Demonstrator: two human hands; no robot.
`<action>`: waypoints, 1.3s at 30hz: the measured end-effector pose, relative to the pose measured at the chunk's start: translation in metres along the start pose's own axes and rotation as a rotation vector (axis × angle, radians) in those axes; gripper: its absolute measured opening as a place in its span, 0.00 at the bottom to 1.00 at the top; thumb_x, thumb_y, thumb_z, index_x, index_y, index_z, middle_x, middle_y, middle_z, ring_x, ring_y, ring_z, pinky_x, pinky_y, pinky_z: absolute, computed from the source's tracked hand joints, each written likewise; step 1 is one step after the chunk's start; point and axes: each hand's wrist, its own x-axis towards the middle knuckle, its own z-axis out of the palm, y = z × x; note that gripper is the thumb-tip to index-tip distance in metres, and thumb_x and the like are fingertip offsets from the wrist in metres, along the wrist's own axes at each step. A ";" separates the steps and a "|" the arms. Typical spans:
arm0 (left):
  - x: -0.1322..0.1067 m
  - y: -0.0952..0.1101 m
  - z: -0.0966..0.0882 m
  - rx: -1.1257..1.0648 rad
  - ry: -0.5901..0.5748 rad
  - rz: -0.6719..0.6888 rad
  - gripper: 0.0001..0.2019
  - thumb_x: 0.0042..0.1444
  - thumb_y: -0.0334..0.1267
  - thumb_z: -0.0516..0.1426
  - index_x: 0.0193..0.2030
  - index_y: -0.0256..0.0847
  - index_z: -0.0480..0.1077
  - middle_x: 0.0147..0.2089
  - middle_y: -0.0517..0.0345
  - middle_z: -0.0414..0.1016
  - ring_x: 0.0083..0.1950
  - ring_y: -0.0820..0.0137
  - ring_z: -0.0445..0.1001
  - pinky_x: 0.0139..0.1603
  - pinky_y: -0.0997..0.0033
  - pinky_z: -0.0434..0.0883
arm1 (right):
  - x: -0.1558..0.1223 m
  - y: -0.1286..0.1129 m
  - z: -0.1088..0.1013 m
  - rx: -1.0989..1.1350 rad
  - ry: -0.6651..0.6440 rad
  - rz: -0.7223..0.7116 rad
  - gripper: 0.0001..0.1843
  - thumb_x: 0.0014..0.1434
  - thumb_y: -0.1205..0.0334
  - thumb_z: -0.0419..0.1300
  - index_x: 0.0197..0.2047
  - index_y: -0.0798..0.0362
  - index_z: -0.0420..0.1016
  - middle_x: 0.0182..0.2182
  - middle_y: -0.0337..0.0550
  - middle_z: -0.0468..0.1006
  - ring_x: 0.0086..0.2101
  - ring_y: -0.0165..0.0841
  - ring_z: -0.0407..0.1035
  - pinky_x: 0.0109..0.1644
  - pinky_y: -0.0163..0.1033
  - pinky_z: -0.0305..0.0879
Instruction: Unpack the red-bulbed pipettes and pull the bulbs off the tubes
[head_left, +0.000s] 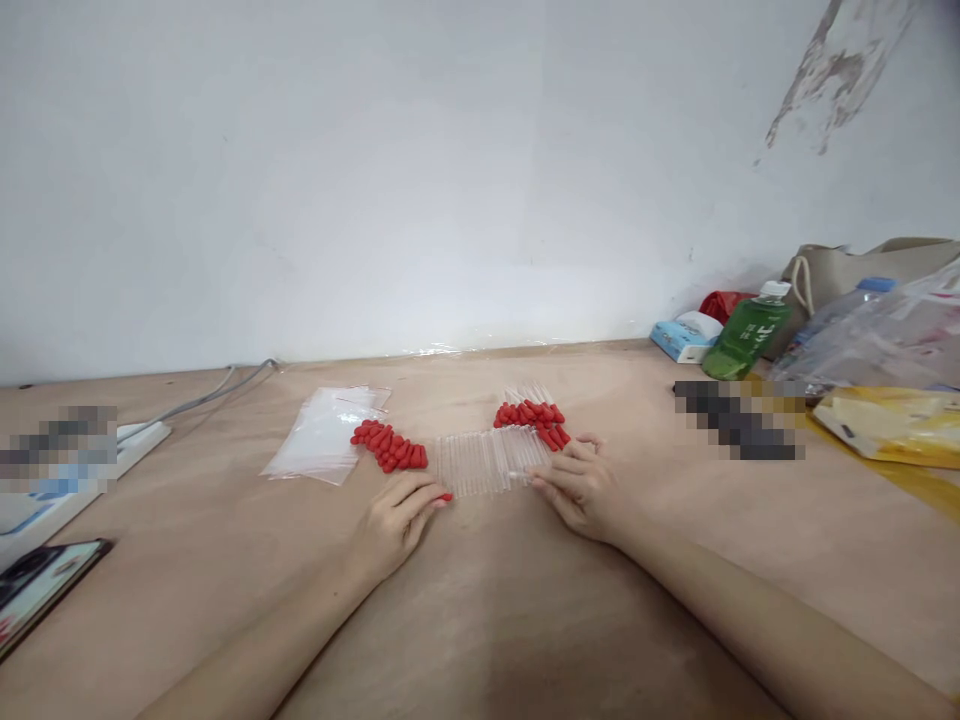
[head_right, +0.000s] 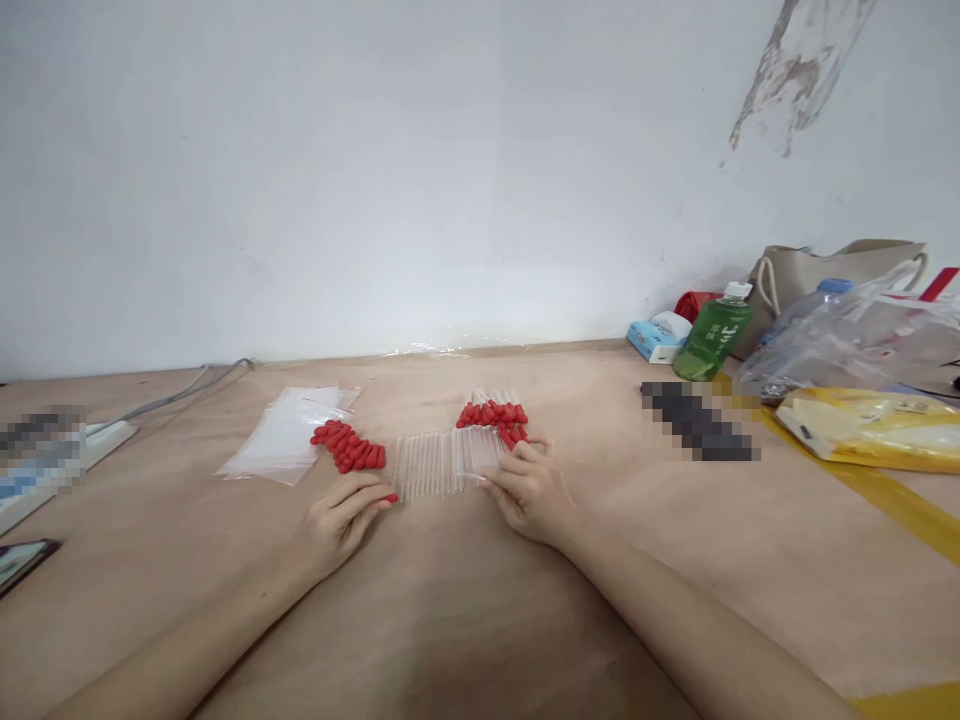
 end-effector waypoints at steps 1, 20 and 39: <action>0.000 -0.002 -0.002 -0.014 0.034 -0.026 0.10 0.55 0.28 0.52 0.44 0.41 0.67 0.39 0.55 0.69 0.40 0.72 0.68 0.40 0.72 0.66 | 0.000 0.002 0.000 -0.018 0.011 0.050 0.11 0.58 0.63 0.50 0.37 0.50 0.74 0.21 0.37 0.70 0.29 0.29 0.59 0.46 0.41 0.47; 0.037 -0.115 -0.053 0.000 0.080 -0.911 0.15 0.42 0.49 0.56 0.32 0.40 0.69 0.33 0.58 0.74 0.30 0.71 0.69 0.32 0.72 0.66 | 0.046 -0.020 0.048 -0.315 0.005 0.109 0.08 0.52 0.67 0.52 0.24 0.55 0.70 0.23 0.42 0.71 0.31 0.32 0.58 0.43 0.45 0.44; 0.051 -0.096 -0.062 0.256 0.204 -0.857 0.15 0.49 0.51 0.51 0.30 0.42 0.70 0.30 0.59 0.72 0.31 0.69 0.68 0.30 0.72 0.62 | 0.045 -0.024 0.038 -0.278 -0.028 0.162 0.21 0.56 0.46 0.50 0.31 0.55 0.73 0.28 0.45 0.71 0.33 0.34 0.59 0.44 0.45 0.44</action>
